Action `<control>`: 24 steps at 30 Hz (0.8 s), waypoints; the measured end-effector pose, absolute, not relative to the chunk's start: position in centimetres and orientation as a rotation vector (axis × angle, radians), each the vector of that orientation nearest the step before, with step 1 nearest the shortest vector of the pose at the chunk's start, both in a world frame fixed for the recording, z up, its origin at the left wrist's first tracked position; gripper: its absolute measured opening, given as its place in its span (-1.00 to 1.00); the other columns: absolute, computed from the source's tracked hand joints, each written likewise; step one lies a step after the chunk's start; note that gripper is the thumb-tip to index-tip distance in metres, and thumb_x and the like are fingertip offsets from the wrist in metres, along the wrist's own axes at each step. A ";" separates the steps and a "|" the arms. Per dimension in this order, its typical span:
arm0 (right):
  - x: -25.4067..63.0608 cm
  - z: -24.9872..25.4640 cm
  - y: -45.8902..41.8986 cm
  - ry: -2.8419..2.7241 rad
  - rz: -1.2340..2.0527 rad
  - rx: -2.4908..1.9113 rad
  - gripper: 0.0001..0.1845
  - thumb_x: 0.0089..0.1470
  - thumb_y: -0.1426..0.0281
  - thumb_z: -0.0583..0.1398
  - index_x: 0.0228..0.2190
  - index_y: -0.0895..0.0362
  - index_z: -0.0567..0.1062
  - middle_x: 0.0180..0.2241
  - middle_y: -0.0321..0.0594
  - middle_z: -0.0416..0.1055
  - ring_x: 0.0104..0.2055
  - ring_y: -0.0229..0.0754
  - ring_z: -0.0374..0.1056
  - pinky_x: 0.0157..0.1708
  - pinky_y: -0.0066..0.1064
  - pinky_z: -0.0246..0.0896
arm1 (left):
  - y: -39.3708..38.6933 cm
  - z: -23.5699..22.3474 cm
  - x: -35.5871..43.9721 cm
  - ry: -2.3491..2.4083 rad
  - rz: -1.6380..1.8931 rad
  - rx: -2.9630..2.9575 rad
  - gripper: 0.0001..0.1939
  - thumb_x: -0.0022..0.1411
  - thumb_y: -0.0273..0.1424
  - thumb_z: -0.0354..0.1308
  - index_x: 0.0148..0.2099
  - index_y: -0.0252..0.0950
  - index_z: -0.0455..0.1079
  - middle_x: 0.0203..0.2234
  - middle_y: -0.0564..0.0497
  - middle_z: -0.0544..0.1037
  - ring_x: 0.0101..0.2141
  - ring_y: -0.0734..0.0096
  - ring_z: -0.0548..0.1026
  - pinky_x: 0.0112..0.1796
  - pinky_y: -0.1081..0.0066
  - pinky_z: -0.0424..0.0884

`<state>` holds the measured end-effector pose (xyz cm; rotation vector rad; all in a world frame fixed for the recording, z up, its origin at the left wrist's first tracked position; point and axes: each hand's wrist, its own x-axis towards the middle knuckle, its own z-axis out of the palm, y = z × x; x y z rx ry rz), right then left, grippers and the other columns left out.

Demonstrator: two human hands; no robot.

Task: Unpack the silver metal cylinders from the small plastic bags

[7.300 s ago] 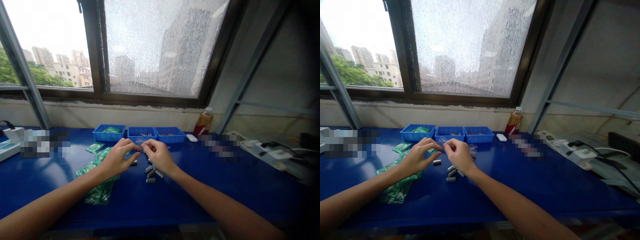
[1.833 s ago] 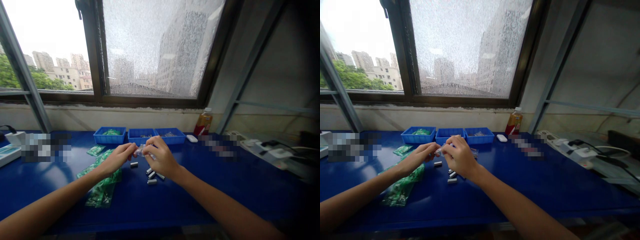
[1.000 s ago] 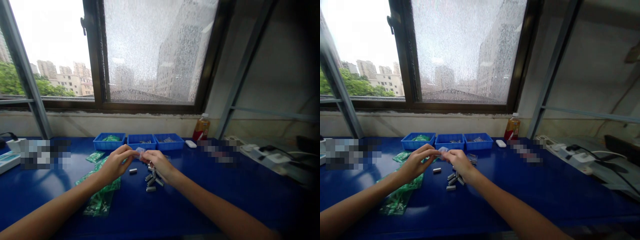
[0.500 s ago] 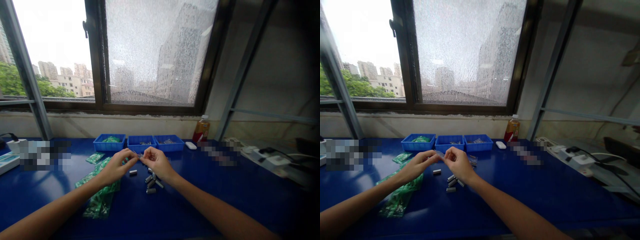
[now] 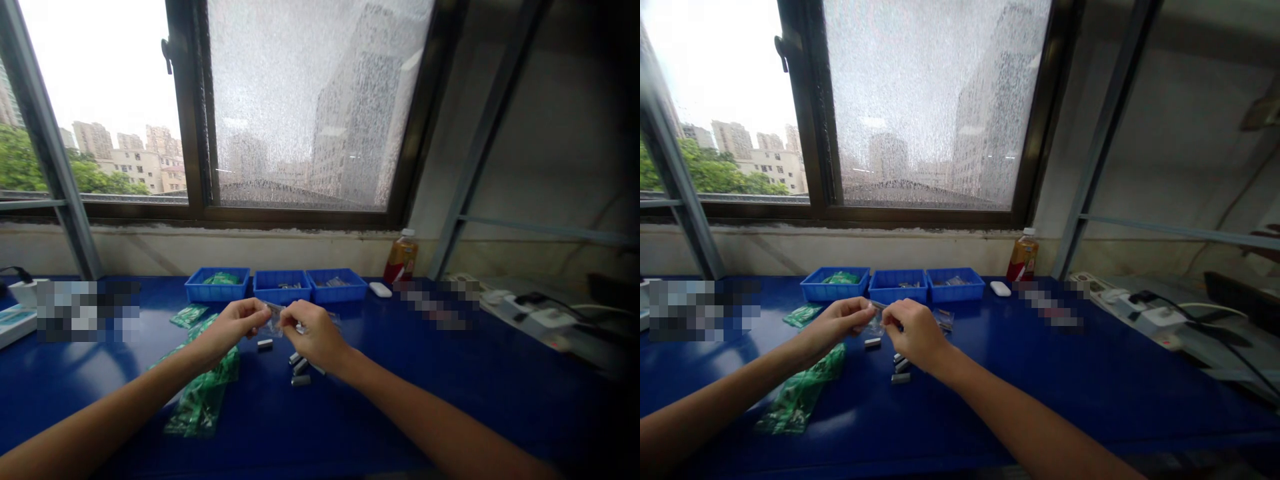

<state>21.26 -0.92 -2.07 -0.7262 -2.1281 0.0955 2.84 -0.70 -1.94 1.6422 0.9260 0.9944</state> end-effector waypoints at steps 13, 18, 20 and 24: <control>21.0 -0.7 -1.3 -1.965 1.051 -0.924 -0.71 0.01 0.21 0.10 -0.52 0.19 0.39 -0.59 -0.30 0.30 -0.55 -0.34 0.18 -0.54 -0.48 0.02 | -1.9 -1.7 2.6 0.928 1.295 2.675 -0.88 0.24 -0.46 -0.02 -0.29 -0.30 0.34 -0.41 -0.01 0.39 -0.36 0.44 0.33 -0.31 0.44 0.26; 20.6 -1.2 -0.9 -1.591 1.369 -0.958 -0.74 -0.10 0.23 0.18 -0.54 0.16 0.29 -0.65 -0.38 0.23 -0.62 -0.38 0.13 -0.63 -0.53 -0.08 | -1.9 -1.7 2.5 0.875 1.175 2.855 -0.85 0.22 -0.48 -0.01 -0.24 -0.27 0.38 -0.33 -0.04 0.40 -0.27 0.37 0.31 -0.24 0.39 0.26; 20.5 -1.6 -0.8 -1.525 1.359 -0.967 -0.77 -0.14 0.29 0.21 -0.52 0.14 0.27 -0.66 -0.43 0.20 -0.65 -0.41 0.10 -0.65 -0.55 -0.11 | -2.0 -1.6 2.5 0.913 1.097 2.841 -0.86 0.20 -0.45 0.02 -0.22 -0.26 0.39 -0.28 -0.05 0.40 -0.24 0.34 0.30 -0.20 0.35 0.25; 20.5 -1.8 -0.7 -1.568 1.210 -0.939 -0.80 -0.15 0.35 0.21 -0.53 0.14 0.26 -0.64 -0.43 0.20 -0.63 -0.41 0.08 -0.64 -0.55 -0.06 | -2.1 -1.4 2.7 0.996 0.974 2.625 -0.78 0.21 -0.28 0.01 -0.23 -0.28 0.41 -0.30 -0.04 0.42 -0.24 0.30 0.32 -0.18 0.33 0.23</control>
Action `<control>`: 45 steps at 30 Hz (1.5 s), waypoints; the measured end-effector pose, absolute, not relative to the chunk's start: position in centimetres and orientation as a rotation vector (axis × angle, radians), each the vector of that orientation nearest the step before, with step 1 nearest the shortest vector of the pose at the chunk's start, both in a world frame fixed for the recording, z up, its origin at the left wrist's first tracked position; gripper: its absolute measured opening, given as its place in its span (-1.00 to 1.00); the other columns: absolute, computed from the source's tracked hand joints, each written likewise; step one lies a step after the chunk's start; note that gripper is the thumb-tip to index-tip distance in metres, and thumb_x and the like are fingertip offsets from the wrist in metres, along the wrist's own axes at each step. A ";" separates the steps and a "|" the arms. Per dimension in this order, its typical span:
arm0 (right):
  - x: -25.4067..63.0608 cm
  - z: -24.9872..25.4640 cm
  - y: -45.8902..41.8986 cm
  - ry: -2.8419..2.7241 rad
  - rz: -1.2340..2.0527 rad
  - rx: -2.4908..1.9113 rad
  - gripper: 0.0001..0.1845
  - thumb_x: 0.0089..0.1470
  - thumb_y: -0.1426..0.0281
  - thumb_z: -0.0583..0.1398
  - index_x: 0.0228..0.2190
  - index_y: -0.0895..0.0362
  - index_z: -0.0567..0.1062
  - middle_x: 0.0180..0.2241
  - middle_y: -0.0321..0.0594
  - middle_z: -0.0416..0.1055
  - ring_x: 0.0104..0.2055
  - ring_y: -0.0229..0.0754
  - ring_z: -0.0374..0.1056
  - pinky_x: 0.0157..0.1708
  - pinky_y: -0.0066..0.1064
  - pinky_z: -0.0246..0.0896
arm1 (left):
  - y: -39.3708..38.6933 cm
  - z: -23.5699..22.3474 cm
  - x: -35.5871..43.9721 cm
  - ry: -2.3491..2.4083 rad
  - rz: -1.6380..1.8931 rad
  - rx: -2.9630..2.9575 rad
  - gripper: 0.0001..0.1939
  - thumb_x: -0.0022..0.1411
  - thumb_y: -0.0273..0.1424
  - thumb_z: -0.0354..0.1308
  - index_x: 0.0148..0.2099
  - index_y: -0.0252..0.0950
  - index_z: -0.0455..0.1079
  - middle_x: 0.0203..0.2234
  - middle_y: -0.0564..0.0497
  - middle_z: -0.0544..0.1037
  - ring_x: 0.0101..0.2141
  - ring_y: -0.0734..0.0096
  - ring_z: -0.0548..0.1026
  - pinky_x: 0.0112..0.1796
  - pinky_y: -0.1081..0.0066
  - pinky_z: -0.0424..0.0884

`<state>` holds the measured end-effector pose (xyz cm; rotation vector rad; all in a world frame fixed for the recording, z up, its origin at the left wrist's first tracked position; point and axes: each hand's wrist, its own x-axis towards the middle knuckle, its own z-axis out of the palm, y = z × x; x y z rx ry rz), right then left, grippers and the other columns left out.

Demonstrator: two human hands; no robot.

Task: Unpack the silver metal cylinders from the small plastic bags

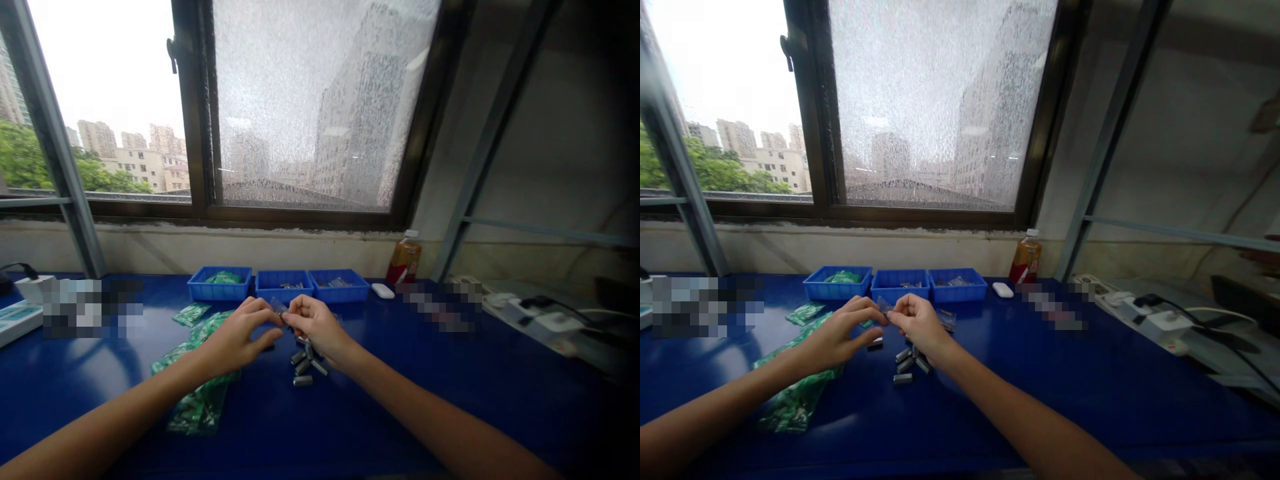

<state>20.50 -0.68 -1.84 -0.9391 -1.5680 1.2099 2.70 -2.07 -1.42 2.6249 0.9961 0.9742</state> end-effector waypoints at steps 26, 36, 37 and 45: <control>20.7 -1.0 -1.1 -1.497 1.558 -0.932 -0.77 -0.12 0.25 0.16 -0.58 0.17 0.35 -0.65 -0.35 0.23 -0.62 -0.36 0.15 -0.61 -0.49 -0.05 | -1.7 -2.2 2.3 0.912 1.333 2.843 -0.84 0.26 -0.49 -0.06 -0.19 -0.26 0.33 -0.30 -0.03 0.35 -0.31 0.48 0.37 -0.28 0.47 0.32; 27.8 2.0 3.4 -1.663 -0.356 -1.370 -0.76 0.09 0.30 0.01 -0.34 0.16 0.40 -0.46 -0.17 0.37 -0.38 -0.18 0.29 -0.34 -0.41 0.08 | -2.1 -2.9 3.0 1.038 0.844 2.784 -0.64 0.17 -0.38 0.05 0.05 -0.22 0.22 -0.07 -0.11 0.27 -0.06 0.23 0.26 -0.03 0.19 0.26; 28.8 2.0 4.2 -1.698 -0.470 -1.481 -0.76 0.11 0.32 0.00 -0.32 0.16 0.40 -0.40 -0.13 0.39 -0.33 -0.15 0.30 -0.33 -0.40 0.07 | -2.1 -3.2 2.9 1.037 0.786 2.791 -0.66 0.18 -0.38 0.05 0.03 -0.22 0.23 -0.08 -0.10 0.28 -0.07 0.23 0.26 -0.03 0.18 0.26; 30.0 1.2 5.4 -1.990 -0.574 -1.705 -0.87 0.00 0.41 0.10 -0.32 0.12 0.38 -0.31 -0.17 0.41 -0.28 -0.16 0.32 -0.38 -0.42 0.06 | -1.8 -3.5 2.5 1.000 0.699 2.803 -0.72 0.20 -0.34 0.03 -0.02 -0.23 0.29 -0.14 -0.10 0.31 -0.10 0.23 0.27 -0.07 0.19 0.27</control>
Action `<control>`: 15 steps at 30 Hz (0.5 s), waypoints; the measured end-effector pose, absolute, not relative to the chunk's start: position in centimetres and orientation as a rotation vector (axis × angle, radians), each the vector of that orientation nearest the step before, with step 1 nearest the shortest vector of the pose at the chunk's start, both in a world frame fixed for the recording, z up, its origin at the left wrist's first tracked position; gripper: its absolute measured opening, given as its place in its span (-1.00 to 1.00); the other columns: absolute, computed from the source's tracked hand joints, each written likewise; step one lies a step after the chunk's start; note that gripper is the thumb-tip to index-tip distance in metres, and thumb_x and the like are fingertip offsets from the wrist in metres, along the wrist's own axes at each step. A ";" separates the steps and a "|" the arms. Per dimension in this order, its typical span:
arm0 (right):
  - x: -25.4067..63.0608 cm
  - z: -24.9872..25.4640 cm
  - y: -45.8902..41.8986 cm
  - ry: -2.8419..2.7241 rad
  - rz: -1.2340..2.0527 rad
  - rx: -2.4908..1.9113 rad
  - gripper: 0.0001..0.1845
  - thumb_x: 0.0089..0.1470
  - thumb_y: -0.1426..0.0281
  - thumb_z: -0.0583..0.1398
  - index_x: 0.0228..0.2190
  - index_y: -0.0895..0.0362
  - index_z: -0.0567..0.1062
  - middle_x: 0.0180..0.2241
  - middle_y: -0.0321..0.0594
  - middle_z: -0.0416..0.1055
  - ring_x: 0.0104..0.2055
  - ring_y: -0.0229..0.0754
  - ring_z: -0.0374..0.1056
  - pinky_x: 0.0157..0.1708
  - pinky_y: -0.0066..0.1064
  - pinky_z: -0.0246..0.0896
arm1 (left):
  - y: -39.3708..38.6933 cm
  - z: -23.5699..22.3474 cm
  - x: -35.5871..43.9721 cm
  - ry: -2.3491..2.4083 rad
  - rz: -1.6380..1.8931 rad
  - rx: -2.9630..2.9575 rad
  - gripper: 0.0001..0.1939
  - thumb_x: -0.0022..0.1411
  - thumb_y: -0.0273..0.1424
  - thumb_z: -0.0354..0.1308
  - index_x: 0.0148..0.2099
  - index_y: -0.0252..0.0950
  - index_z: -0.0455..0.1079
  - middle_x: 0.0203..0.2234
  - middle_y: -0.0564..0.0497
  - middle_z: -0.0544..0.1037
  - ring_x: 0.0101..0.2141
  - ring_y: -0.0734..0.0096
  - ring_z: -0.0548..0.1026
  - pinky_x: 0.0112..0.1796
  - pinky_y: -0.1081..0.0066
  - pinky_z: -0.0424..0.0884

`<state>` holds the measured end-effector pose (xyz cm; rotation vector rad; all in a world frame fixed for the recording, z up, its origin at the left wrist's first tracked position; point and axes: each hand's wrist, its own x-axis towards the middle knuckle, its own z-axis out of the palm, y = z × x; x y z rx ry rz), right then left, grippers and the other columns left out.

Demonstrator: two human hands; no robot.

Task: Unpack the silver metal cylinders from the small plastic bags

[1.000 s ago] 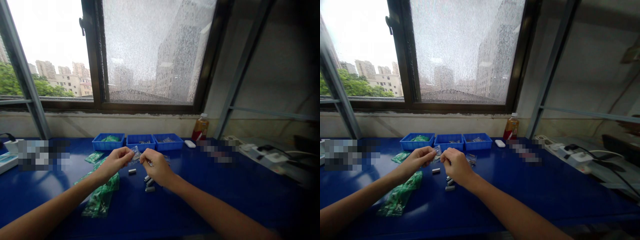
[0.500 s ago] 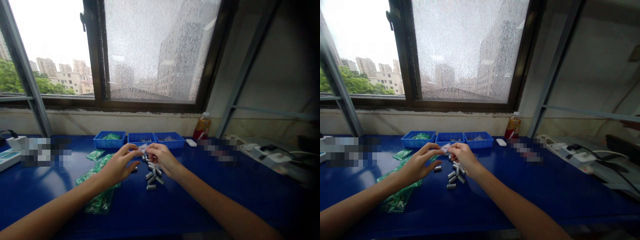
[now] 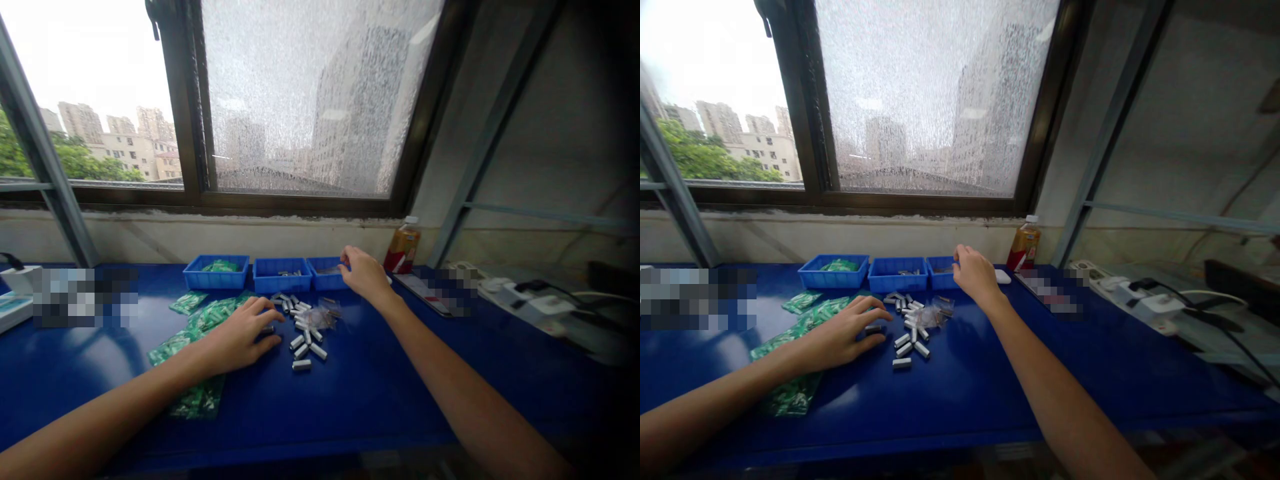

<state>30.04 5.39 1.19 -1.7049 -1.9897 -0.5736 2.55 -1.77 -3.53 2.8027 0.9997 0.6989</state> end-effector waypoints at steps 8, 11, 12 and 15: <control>28.8 0.0 3.5 -2.403 0.076 -1.624 -0.65 -0.21 0.26 0.27 -0.29 0.08 0.46 -0.28 -0.19 0.43 -0.27 -0.15 0.34 -0.37 -0.46 0.12 | -2.1 -3.3 2.7 0.952 0.657 2.816 -0.73 0.18 -0.38 0.06 -0.04 -0.22 0.32 -0.18 -0.09 0.33 -0.14 0.25 0.29 -0.09 0.23 0.27; 28.6 -0.7 3.9 -2.403 0.186 -1.674 -0.84 -0.23 0.34 0.27 -0.46 0.09 0.50 -0.37 -0.20 0.46 -0.33 -0.16 0.36 -0.42 -0.47 0.11 | -2.1 -3.3 2.7 0.940 0.631 2.827 -0.74 0.19 -0.37 0.04 -0.05 -0.22 0.32 -0.19 -0.08 0.33 -0.16 0.25 0.30 -0.10 0.23 0.28; 28.6 -0.9 4.0 -2.405 0.204 -1.679 -0.90 -0.22 0.36 0.26 -0.52 0.09 0.49 -0.42 -0.22 0.46 -0.37 -0.17 0.36 -0.45 -0.47 0.10 | -2.2 -3.2 2.7 0.942 0.624 2.828 -0.74 0.19 -0.37 0.04 -0.05 -0.22 0.32 -0.19 -0.08 0.33 -0.16 0.25 0.30 -0.10 0.23 0.28; 28.4 -0.9 4.3 -2.388 0.196 -1.662 -0.95 -0.17 0.41 0.20 -0.58 0.10 0.48 -0.50 -0.24 0.45 -0.46 -0.22 0.34 -0.50 -0.48 0.06 | -2.4 -3.0 2.7 0.959 0.605 2.821 -0.76 0.20 -0.38 0.03 -0.07 -0.23 0.32 -0.19 -0.09 0.33 -0.15 0.25 0.29 -0.10 0.22 0.27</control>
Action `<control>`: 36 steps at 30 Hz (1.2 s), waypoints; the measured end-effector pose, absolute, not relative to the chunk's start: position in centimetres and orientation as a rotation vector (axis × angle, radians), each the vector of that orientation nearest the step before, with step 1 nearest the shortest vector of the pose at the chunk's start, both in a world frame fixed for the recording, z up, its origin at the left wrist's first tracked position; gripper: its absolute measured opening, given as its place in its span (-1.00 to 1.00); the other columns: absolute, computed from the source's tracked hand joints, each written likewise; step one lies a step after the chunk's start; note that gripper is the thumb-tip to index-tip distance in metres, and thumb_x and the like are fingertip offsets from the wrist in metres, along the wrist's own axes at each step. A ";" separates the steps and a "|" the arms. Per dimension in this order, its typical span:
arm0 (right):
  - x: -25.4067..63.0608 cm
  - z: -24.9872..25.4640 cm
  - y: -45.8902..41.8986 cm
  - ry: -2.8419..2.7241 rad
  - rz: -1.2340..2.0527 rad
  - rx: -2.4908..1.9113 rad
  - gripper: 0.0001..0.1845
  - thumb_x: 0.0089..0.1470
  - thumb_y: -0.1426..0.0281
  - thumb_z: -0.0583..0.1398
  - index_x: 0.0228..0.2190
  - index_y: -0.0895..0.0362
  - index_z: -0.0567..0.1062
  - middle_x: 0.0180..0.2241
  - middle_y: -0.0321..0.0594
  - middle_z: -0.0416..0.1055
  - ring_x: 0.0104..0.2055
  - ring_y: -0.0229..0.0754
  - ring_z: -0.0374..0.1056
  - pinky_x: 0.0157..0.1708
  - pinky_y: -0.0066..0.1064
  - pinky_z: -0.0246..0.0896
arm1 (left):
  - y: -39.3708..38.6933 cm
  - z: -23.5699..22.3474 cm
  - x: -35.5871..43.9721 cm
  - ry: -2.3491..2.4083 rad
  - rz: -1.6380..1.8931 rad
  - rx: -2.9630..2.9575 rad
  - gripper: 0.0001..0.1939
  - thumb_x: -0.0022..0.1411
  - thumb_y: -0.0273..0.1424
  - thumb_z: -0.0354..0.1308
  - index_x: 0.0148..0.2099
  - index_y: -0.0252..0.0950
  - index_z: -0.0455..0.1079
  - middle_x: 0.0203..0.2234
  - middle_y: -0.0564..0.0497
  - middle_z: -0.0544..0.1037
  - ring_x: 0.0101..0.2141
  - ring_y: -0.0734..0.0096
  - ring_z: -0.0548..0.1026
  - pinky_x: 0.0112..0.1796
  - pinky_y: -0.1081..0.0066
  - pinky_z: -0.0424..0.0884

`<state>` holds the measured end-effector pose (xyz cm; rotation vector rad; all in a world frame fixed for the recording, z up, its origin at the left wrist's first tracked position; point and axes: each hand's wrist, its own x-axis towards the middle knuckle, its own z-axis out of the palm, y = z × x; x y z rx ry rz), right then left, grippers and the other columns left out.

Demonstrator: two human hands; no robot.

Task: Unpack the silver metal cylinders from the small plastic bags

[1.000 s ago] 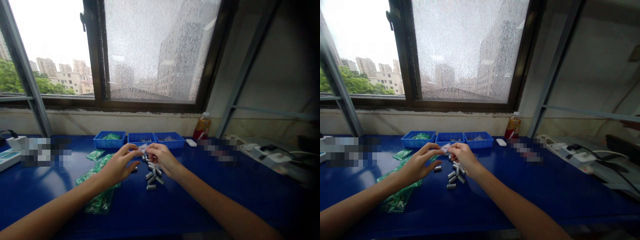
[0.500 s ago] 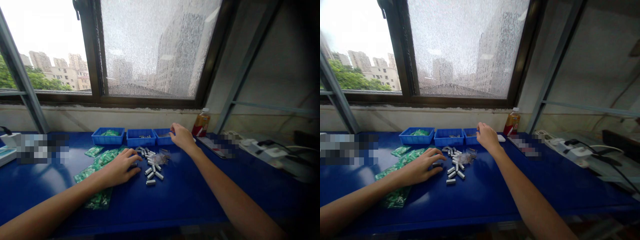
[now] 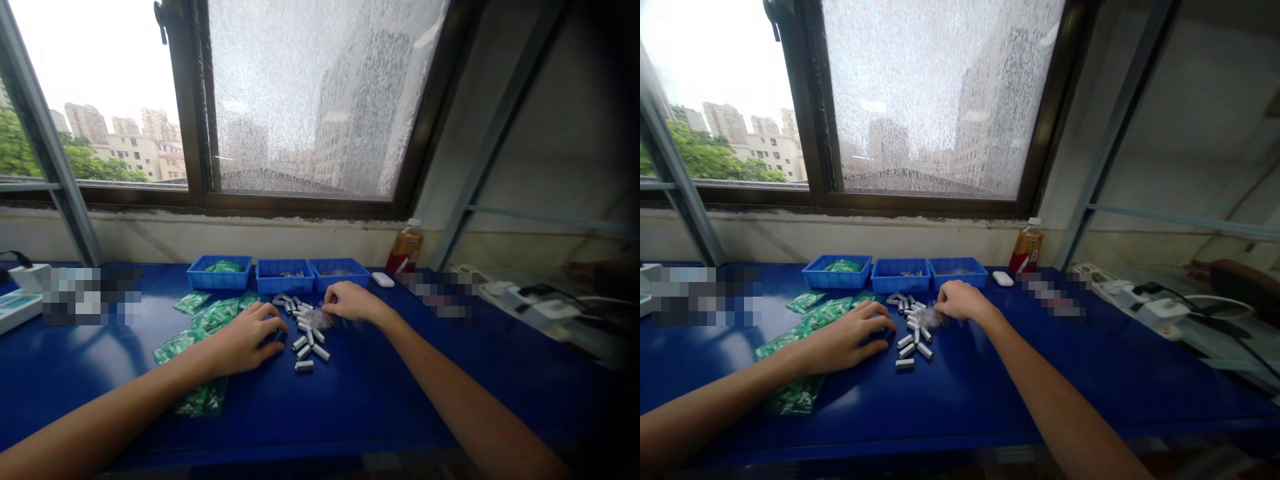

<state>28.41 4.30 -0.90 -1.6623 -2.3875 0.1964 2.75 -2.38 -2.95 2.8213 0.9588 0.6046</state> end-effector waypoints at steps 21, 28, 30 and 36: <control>21.3 -0.5 -2.3 -2.244 -0.163 -0.622 -0.85 -0.05 0.58 0.09 -0.54 0.11 0.32 -0.49 -0.24 0.32 -0.35 -0.20 0.18 -0.33 -0.35 0.09 | -1.5 -2.0 3.2 0.840 0.827 1.323 -0.56 0.16 -0.05 -0.03 -0.36 -0.38 0.30 -0.52 0.04 0.35 -0.58 0.60 0.24 -0.58 0.56 0.09; 21.4 -0.4 -2.6 -2.251 -0.158 -0.648 -0.88 -0.03 0.56 0.11 -0.52 0.13 0.34 -0.44 -0.20 0.33 -0.24 -0.16 0.17 -0.21 -0.32 0.10 | -1.9 -1.5 3.6 0.818 0.900 1.401 -0.71 0.13 -0.22 0.12 -0.38 -0.38 0.25 -0.60 0.13 0.26 -0.62 0.67 0.19 -0.57 0.60 0.12; 21.2 -0.2 -2.9 -2.240 -0.120 -0.714 -0.95 -0.03 0.50 0.15 -0.49 0.14 0.36 -0.39 -0.19 0.33 -0.21 -0.14 0.17 -0.18 -0.30 0.08 | -1.7 -1.6 3.5 0.879 0.993 1.592 -0.73 0.16 -0.23 0.07 -0.36 -0.37 0.25 -0.60 0.13 0.26 -0.61 0.64 0.21 -0.56 0.58 0.15; 20.5 -0.4 -2.7 -1.955 0.605 -1.050 -0.62 0.11 0.16 -0.01 -0.50 0.18 0.38 -0.58 -0.30 0.22 -0.49 -0.27 0.17 -0.47 -0.42 0.05 | -1.5 -2.1 2.6 1.080 1.371 2.502 -0.89 0.22 -0.40 0.01 -0.28 -0.31 0.33 -0.49 0.05 0.38 -0.47 0.51 0.33 -0.43 0.49 0.26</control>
